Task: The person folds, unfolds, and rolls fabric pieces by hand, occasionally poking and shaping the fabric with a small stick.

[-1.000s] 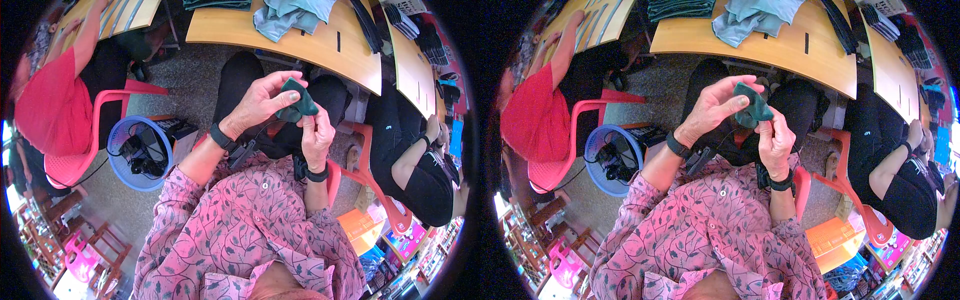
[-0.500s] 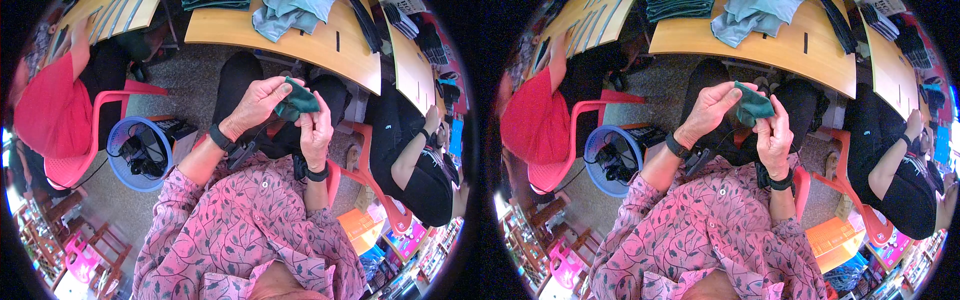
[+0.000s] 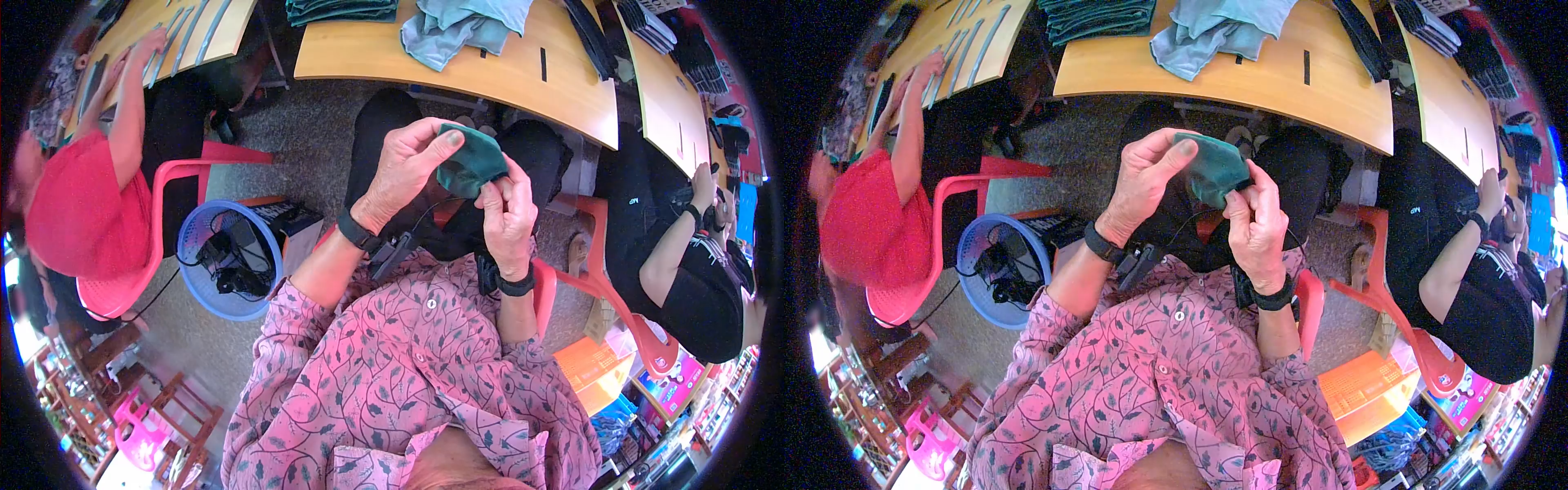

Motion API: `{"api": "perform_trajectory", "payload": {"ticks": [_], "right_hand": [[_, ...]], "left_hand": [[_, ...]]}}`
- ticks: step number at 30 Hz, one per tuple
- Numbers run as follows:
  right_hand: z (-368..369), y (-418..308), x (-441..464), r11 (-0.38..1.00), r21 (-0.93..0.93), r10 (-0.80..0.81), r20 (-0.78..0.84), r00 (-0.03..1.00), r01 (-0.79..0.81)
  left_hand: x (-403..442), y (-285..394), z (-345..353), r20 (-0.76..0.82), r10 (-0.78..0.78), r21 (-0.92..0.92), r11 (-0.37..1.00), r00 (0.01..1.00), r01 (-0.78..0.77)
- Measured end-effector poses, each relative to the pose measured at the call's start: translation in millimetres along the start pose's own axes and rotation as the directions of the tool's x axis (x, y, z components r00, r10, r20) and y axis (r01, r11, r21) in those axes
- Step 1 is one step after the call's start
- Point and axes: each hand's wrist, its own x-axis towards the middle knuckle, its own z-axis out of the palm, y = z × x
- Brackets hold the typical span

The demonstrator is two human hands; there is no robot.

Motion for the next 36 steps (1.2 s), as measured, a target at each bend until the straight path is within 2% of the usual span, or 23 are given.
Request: {"api": "perform_trajectory", "payload": {"ticks": [2, 4, 5, 9, 11, 13, 16, 20, 22, 23, 25, 26, 27, 29, 36], "right_hand": [[-2, 2, -1, 1.000, -0.005, 0.003, -0.015, 1.000, -0.003], [-5, 3, -1, 1.000, -0.011, 0.004, -0.029, 1.000, -0.005], [-7, 3, 0, 1.000, 0.004, 0.004, -0.064, 0.998, -0.004], [-10, 3, 1, 1.000, 0.012, 0.000, -0.154, 0.988, 0.001], [-12, 5, -1, 1.000, 0.014, 0.003, -0.133, 0.991, -0.002], [-13, 4, -1, 1.000, 0.017, 0.006, -0.113, 0.994, -0.004], [-12, -1, -1, 1.000, 0.003, -0.002, -0.099, 0.995, 0.002], [-12, -1, 1, 1.000, 0.003, -0.022, -0.051, 0.998, 0.022], [-10, -3, 2, 0.999, 0.000, -0.034, -0.031, 0.999, 0.034], [-9, -4, 1, 0.999, -0.018, -0.039, -0.008, 0.999, 0.038], [-7, -4, 1, 0.998, -0.032, -0.045, 0.019, 0.999, 0.045], [-7, -3, 0, 0.998, -0.038, -0.055, 0.038, 0.998, 0.057], [-8, -3, 1, 0.997, -0.045, -0.066, 0.055, 0.996, 0.069], [-7, -3, 1, 0.997, -0.033, -0.061, 0.047, 0.997, 0.063], [-7, -3, -1, 0.999, 0.032, -0.028, 0.031, 0.999, 0.027]], "left_hand": [[1, -1, -2, -0.042, 0.019, 0.005, 1.000, 0.999, -0.019], [4, -4, -7, -0.097, 0.087, 0.163, 0.984, 0.991, -0.071], [5, -5, -10, -0.094, 0.089, 0.163, 0.984, 0.992, -0.073], [5, -8, -12, -0.067, 0.051, 0.128, 0.991, 0.996, -0.042], [5, -7, -12, -0.064, 0.051, 0.133, 0.990, 0.997, -0.042], [6, -5, -15, 0.002, -0.040, 0.122, 0.992, 0.999, 0.039], [8, -5, -19, 0.003, -0.059, 0.070, 0.996, 0.998, 0.059], [10, 6, -13, -0.002, 0.033, -0.026, 0.999, 0.999, -0.033], [11, 6, -14, 0.032, 0.250, 0.173, 0.952, 0.968, -0.252], [10, 8, -16, 0.027, 0.249, 0.178, 0.952, 0.968, -0.250], [9, 10, -21, 0.154, 0.272, 0.436, 0.844, 0.950, -0.312], [10, 9, -20, 0.152, 0.320, 0.477, 0.805, 0.935, -0.353], [9, 10, -21, 0.150, 0.321, 0.478, 0.805, 0.935, -0.353], [7, 13, -21, 0.091, 0.147, 0.453, 0.874, 0.985, -0.172], [5, 11, -16, 0.068, 0.061, 0.222, 0.972, 0.996, -0.075]]}}
